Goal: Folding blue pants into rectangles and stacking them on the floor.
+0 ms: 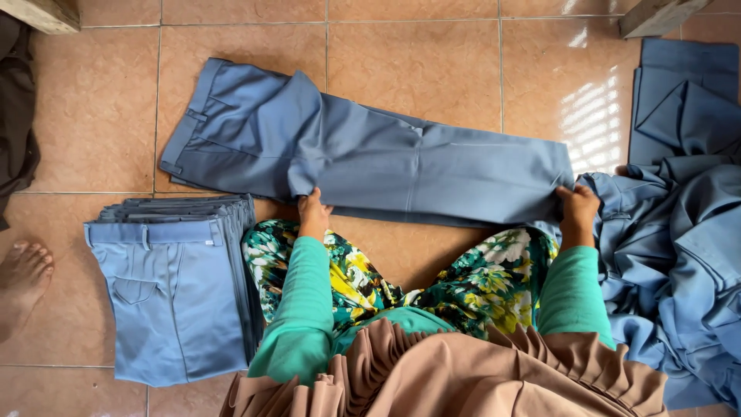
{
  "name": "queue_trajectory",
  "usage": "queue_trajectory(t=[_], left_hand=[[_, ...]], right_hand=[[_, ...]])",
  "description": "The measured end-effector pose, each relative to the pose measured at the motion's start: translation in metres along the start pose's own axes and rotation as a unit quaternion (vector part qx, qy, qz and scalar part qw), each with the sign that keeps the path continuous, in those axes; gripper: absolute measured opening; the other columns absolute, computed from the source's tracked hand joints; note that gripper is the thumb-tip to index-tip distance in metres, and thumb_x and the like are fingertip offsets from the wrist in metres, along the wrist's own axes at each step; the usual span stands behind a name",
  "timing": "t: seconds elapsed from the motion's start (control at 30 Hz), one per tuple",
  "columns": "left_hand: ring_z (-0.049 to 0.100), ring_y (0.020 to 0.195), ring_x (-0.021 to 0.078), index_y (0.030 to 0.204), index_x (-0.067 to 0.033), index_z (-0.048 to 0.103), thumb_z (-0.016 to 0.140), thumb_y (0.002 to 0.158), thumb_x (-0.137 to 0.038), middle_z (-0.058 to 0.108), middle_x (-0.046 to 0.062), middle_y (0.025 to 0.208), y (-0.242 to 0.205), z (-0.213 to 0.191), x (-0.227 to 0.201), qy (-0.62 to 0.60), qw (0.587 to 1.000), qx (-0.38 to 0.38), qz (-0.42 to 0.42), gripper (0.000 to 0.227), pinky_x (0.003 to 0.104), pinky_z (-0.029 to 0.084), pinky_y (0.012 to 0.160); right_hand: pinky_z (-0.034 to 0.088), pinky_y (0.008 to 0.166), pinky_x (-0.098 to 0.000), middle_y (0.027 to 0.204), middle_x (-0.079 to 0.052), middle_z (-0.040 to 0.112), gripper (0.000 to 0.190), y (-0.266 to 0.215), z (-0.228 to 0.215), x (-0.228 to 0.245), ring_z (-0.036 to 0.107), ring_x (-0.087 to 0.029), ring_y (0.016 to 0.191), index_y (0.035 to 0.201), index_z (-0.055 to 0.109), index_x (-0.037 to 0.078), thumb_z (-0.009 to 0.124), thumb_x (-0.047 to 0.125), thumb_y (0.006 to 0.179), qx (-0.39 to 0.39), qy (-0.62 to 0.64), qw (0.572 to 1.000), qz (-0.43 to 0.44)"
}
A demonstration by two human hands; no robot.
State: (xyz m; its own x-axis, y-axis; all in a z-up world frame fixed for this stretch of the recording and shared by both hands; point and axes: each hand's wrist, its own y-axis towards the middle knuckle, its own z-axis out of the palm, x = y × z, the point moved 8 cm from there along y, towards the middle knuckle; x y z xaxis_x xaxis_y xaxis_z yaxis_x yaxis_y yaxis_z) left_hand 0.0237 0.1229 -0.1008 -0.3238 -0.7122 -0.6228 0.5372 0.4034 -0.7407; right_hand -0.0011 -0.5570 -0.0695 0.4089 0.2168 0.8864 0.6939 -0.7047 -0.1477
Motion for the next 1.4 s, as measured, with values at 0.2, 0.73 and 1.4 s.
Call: queue_trajectory(t=[0.2, 0.73, 1.4], left_hand=[[0.032, 0.143, 0.0536, 0.144, -0.0001, 0.043, 0.076, 0.095, -0.028, 0.037, 0.026, 0.152, 0.011, -0.023, 0.024, 0.173, 0.984, -0.035, 0.03, 0.065, 0.072, 0.041, 0.105], [0.075, 0.091, 0.0295, 0.097, -0.0175, 0.073, 0.052, 0.104, -0.028, 0.078, 0.007, 0.09, -0.016, 0.268, 0.073, 0.581, 0.592, 0.301, 0.47, 0.024, 0.046, 0.061, 0.081], [0.069, 0.109, 0.0387, 0.098, -0.0231, 0.061, 0.074, 0.092, -0.024, 0.051, 0.006, 0.114, 0.036, 0.308, 0.067, 0.663, 0.609, 0.251, 0.356, 0.014, 0.047, 0.058, 0.095]], right_hand=[[0.056, 0.078, -0.0437, 0.096, -0.012, 0.074, 0.043, 0.027, 0.01, -0.1, 0.071, -0.032, 0.097, 0.118, 0.075, 0.015, 0.087, 0.035, 0.082, 0.056, -0.187, 0.977, 0.083], [0.046, 0.104, -0.0563, 0.13, -0.028, 0.064, 0.07, -0.018, 0.042, -0.011, 0.056, -0.045, 0.127, 0.142, 0.059, 0.016, 0.085, 0.037, 0.08, 0.206, -0.217, 0.951, 0.078], [0.049, 0.088, -0.059, 0.117, -0.031, 0.064, 0.052, -0.03, 0.027, 0.005, 0.062, -0.047, 0.114, 0.128, 0.064, 0.008, 0.085, 0.03, 0.085, 0.176, -0.13, 0.966, 0.135]])
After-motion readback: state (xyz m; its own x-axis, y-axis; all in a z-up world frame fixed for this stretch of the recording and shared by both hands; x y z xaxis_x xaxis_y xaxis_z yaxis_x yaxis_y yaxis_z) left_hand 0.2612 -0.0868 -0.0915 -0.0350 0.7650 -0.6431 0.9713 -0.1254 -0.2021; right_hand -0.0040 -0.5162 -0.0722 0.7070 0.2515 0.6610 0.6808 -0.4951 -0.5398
